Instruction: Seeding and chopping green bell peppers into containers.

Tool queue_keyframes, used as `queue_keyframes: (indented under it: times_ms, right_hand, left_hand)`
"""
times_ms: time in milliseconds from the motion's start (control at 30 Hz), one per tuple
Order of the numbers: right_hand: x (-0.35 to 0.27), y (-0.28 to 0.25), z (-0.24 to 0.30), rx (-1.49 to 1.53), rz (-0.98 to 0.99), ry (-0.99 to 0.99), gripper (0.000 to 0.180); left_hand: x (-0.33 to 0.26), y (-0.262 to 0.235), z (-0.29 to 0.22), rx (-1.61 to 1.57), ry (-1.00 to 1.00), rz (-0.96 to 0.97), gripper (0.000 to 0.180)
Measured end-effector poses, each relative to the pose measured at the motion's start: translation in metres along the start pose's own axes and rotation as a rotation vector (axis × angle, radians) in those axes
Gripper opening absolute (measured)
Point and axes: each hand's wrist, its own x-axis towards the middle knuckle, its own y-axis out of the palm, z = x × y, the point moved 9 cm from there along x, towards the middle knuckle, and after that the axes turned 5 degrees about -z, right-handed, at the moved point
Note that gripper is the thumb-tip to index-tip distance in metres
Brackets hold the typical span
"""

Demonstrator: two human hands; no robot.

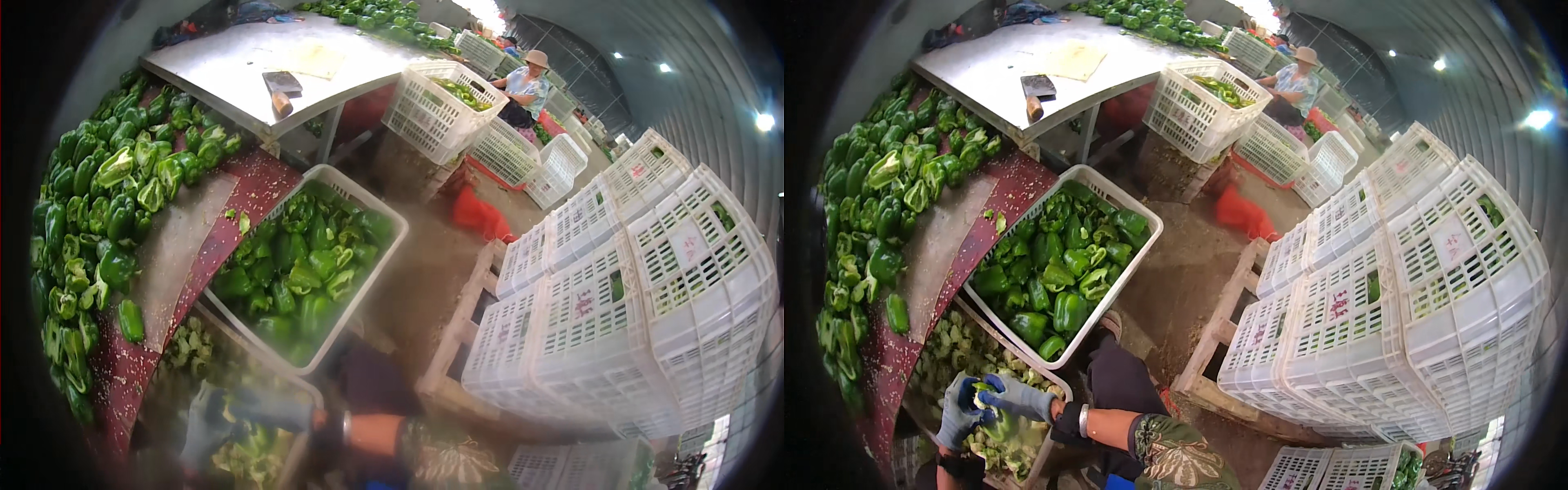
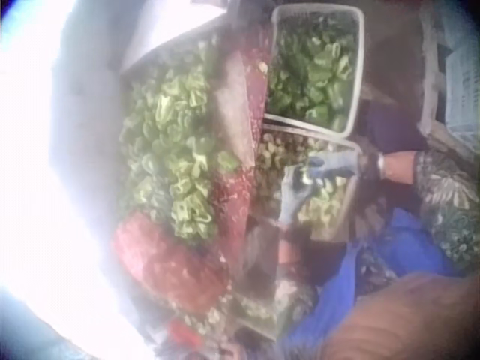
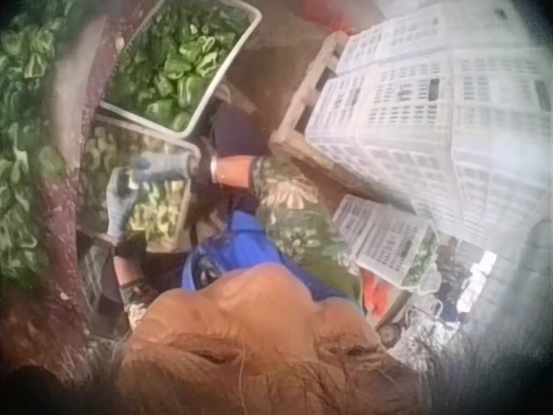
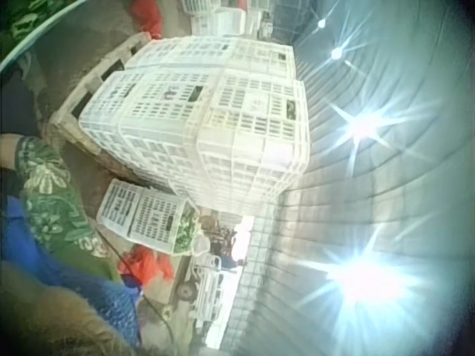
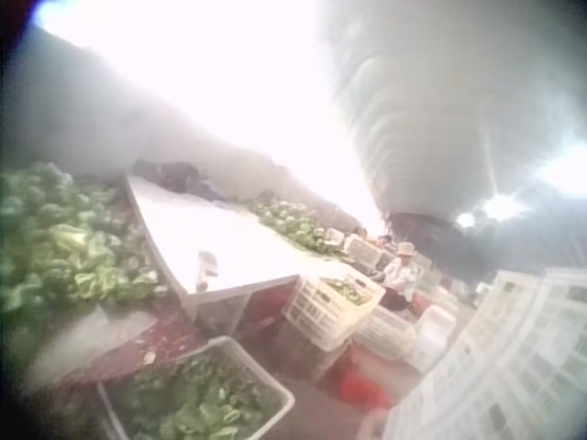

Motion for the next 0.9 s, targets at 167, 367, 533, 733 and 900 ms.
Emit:
queue_keyframes:
  times_ms: [167,367,533,733,900]
  right_hand:
    - [0.006,0.013,-0.018,0.025,0.03,0.327,0.054]
    - [0.005,0.01,-0.032,0.025,-0.075,0.16,0.053]
    - [0.003,0.002,-0.062,0.025,-0.058,0.283,0.054]
    - [0.007,-0.03,-0.087,0.726,-0.035,0.259,0.044]
    - [0.025,0.007,-0.023,0.87,-0.084,0.398,0.041]
  left_hand:
    - [0.0,-0.01,-0.014,0.183,-0.006,-0.023,0.062]
    - [-0.014,-0.001,-0.018,0.134,0.062,-0.284,0.048]
    - [-0.033,-0.026,-0.027,0.346,0.03,-0.181,0.045]
    - [0.032,-0.012,-0.03,-0.316,-0.239,-0.17,0.026]
    - [-0.004,-0.079,-0.011,-0.377,-0.395,-0.38,0.027]
